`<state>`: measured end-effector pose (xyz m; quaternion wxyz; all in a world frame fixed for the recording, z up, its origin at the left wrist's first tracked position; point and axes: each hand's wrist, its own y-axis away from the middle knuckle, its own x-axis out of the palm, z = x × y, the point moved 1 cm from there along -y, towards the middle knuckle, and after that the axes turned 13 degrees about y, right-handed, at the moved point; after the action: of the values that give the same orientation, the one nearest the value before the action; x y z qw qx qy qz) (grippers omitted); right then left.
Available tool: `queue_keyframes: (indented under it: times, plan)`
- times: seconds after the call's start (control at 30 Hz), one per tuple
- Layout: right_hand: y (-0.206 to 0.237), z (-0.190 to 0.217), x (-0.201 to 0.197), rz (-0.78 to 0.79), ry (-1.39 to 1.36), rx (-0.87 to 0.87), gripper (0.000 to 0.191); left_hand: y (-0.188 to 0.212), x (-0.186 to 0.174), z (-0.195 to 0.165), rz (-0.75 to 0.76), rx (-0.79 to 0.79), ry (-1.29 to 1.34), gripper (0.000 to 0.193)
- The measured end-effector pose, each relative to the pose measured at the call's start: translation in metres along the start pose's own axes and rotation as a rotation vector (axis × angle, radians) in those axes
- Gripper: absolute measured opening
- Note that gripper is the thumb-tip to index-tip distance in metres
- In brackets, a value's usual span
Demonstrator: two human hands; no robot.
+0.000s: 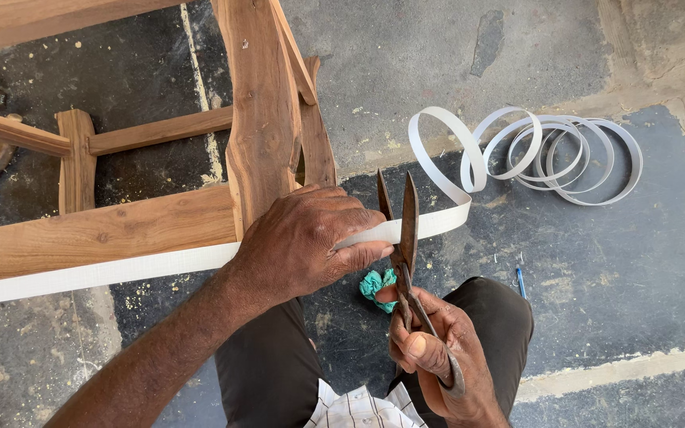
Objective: The person presses white edge banding tape along the edge of a wooden furniture panel, marks the tape with a pen, and cuts it with scissors. They then apply glue from a bottle along the panel edge by hand and press the tape onto the glued edge while seated.
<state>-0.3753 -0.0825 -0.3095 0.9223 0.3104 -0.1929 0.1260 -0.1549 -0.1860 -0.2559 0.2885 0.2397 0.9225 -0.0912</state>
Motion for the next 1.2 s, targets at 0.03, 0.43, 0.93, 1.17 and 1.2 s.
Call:
queue_keyframes:
  times: [0.03,0.43,0.93,1.17,1.2]
  plan:
    - [0.000,0.000,0.000,0.003,-0.001,-0.002,0.083,0.000,0.000,0.000,0.000,-0.003,-0.005,0.042]
    - [-0.003,-0.001,0.001,-0.035,0.027,-0.020,0.073,0.000,0.001,0.001,0.009,0.012,-0.013,0.040]
    - [-0.006,-0.017,-0.010,0.029,-0.123,-0.075,0.088,-0.001,-0.001,0.000,0.039,-0.039,-0.002,0.036]
    - [-0.005,-0.014,-0.007,-0.058,0.002,0.026,0.067,0.001,-0.001,0.001,0.022,-0.026,0.009,0.037]
    - [-0.005,-0.013,-0.007,-0.057,0.014,0.029,0.067,0.001,-0.002,0.001,0.020,-0.015,-0.002,0.037]
